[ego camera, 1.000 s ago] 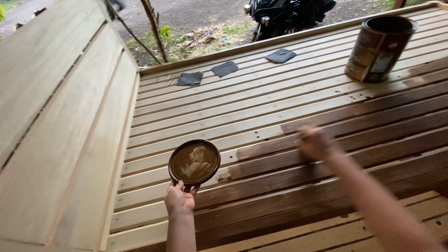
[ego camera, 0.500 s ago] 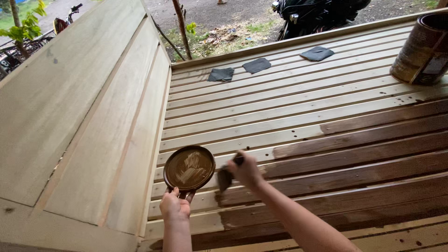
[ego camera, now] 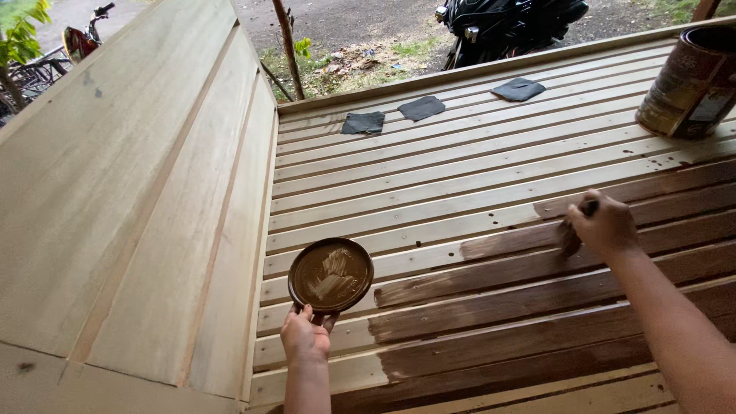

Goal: The person applies brown wood stain to a slatted wooden furniture frame using a wide brush, holding a small stain tray in the other hand. They brush the stain along the slats, dipping the brush into the tray as needed, and work across the surface section by section.

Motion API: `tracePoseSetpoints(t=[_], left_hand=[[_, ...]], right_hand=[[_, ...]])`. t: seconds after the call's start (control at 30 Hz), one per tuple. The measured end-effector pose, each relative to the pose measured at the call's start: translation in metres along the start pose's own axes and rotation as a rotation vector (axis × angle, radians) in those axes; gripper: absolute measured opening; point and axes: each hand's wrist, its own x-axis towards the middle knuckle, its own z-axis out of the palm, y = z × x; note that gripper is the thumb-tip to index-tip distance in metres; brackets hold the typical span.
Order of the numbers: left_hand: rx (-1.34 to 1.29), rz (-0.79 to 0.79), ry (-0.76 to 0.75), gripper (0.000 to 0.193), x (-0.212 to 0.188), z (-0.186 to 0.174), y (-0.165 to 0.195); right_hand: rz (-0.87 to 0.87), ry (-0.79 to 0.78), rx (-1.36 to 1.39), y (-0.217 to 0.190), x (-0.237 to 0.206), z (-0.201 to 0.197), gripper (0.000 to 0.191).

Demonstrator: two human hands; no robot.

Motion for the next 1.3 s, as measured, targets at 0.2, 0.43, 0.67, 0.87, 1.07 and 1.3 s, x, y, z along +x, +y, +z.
tracePoseSetpoints(t=[0.2, 0.43, 0.67, 0.87, 1.07, 1.3], left_hand=[[0.008, -0.031, -0.030, 0.050, 0.022, 0.000, 0.001], [0.034, 0.014, 0.070, 0.054, 0.028, 0.009, -0.001], [0.016, 0.017, 0.087, 0.060, 0.014, 0.024, 0.003], [-0.005, 0.010, 0.062, 0.057, 0.030, 0.021, -0.005], [0.038, 0.011, 0.023, 0.053, 0.039, 0.027, -0.019], [0.050, 0.022, 0.046, 0.051, 0.045, 0.047, -0.027]], right_hand=[[-0.370, -0.247, -0.349, -0.122, -0.019, 0.083, 0.020], [-0.334, -0.148, 0.644, -0.275, -0.038, 0.145, 0.023], [-0.214, -0.019, 0.476, -0.121, 0.006, 0.115, 0.023], [0.089, 0.057, 0.083, 0.020, 0.042, 0.041, 0.026], [-0.121, -0.133, -0.420, -0.002, 0.061, 0.061, 0.029], [-0.357, -0.153, 0.195, -0.192, 0.022, 0.136, 0.019]])
